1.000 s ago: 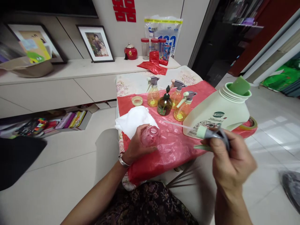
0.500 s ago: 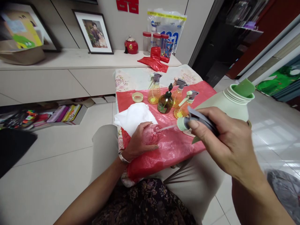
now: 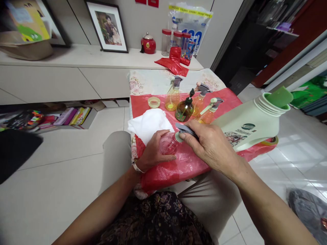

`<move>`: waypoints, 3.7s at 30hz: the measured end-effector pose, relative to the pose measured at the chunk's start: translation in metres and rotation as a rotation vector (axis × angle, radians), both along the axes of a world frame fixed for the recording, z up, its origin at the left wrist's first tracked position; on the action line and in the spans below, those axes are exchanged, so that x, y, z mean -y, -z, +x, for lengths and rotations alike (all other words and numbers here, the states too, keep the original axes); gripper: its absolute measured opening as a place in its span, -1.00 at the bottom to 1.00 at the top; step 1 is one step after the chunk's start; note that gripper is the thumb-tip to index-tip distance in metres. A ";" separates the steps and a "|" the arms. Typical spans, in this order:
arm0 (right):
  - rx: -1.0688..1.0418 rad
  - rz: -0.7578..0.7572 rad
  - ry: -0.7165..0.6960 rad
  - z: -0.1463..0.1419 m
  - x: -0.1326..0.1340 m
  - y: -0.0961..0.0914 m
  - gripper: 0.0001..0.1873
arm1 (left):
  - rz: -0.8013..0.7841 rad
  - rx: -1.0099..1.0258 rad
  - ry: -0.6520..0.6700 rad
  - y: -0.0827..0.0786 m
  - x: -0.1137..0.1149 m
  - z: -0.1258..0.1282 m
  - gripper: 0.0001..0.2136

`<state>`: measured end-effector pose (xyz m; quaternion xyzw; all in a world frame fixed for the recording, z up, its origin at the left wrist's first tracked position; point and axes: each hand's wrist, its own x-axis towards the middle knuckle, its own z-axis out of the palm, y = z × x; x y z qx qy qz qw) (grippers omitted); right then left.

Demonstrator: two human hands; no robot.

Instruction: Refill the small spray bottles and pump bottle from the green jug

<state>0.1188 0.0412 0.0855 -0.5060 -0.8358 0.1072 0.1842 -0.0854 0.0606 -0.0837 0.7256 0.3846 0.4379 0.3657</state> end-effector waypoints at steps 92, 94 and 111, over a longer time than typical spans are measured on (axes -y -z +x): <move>0.026 -0.046 -0.390 0.043 -0.045 -0.044 -0.54 | -0.459 0.521 0.353 -0.015 -0.001 0.010 -0.20; 0.050 0.000 -0.374 0.041 -0.045 -0.045 -0.58 | -0.451 0.504 0.373 -0.015 -0.001 0.010 -0.23; 0.234 -0.010 -0.292 0.021 -0.048 -0.056 -0.58 | -0.435 0.485 0.323 -0.015 -0.001 0.013 -0.19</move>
